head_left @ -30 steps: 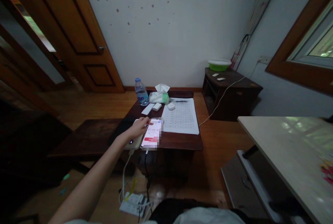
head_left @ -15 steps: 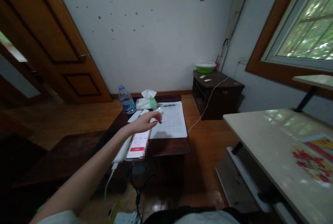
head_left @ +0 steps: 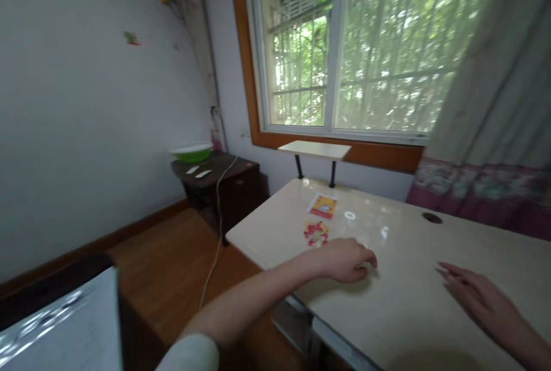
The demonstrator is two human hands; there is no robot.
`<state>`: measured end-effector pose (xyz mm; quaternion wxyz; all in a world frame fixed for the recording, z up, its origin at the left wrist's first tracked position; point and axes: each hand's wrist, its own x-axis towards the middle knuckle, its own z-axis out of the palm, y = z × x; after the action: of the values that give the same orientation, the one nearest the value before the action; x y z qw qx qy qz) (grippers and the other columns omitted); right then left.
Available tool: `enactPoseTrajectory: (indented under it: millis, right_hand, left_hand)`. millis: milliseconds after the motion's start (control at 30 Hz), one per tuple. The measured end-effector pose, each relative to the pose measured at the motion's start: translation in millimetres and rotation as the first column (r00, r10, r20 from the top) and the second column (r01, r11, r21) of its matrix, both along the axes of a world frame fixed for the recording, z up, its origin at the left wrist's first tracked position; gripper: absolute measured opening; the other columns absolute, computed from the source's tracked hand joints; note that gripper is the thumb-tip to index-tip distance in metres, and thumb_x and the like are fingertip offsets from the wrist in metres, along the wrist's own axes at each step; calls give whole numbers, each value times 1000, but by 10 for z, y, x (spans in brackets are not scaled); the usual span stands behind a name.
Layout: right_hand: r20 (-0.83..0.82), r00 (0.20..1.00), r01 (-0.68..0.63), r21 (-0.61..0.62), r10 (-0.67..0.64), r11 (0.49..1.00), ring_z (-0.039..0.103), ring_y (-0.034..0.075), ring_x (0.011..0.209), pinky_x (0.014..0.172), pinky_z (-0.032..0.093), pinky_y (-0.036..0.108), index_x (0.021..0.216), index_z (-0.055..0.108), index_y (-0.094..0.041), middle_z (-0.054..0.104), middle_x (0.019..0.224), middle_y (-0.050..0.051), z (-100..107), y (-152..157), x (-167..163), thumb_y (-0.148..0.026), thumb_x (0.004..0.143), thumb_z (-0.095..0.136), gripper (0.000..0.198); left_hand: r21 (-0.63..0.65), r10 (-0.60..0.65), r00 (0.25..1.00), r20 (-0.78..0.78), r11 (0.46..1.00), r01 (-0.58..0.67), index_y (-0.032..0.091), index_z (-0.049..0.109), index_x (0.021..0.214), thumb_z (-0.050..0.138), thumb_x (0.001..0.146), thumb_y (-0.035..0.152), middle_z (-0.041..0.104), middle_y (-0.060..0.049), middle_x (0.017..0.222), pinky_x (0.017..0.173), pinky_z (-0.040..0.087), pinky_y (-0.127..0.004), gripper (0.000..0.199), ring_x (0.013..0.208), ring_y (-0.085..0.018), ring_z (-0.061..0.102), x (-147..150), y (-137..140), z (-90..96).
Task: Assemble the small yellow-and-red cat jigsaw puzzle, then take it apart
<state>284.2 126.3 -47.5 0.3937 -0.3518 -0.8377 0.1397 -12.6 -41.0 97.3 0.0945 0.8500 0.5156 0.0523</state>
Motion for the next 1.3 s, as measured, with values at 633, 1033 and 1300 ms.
enactPoseTrajectory:
  millis: [633, 1033, 1300]
  right_hand:
    - [539, 828, 278, -150, -157, 949, 26, 28, 134, 108, 19, 50, 138, 35, -22, 29, 146, 11, 283, -112, -19, -54, 89, 29, 60]
    - [663, 746, 310, -252, -71, 917, 8, 30, 138, 109, 5, 53, 144, 18, -22, 9, 151, 9, 364, -184, -137, -76, 76, 25, 87]
    - [663, 746, 315, -274, -59, 909, 8, 30, 138, 109, 6, 52, 144, 18, -23, 9, 151, 8, 387, -189, -138, -76, 75, 25, 87]
  left_hand:
    - [230, 338, 939, 73, 910, -345, 18, 45, 131, 30, 88, 50, 34, -15, 143, 102, 28, -51, 55, 133, -32, 25, 456, 1091, -998]
    - [118, 394, 916, -76, 916, -384, 23, 24, 142, 19, 84, 64, 18, -10, 149, 105, 17, -57, 71, 136, -30, 16, 547, 1072, -1076]
    - [90, 396, 915, -80, 917, -389, 23, 24, 142, 20, 84, 64, 17, -10, 149, 105, 16, -57, 72, 137, -30, 15, 550, 1072, -1056]
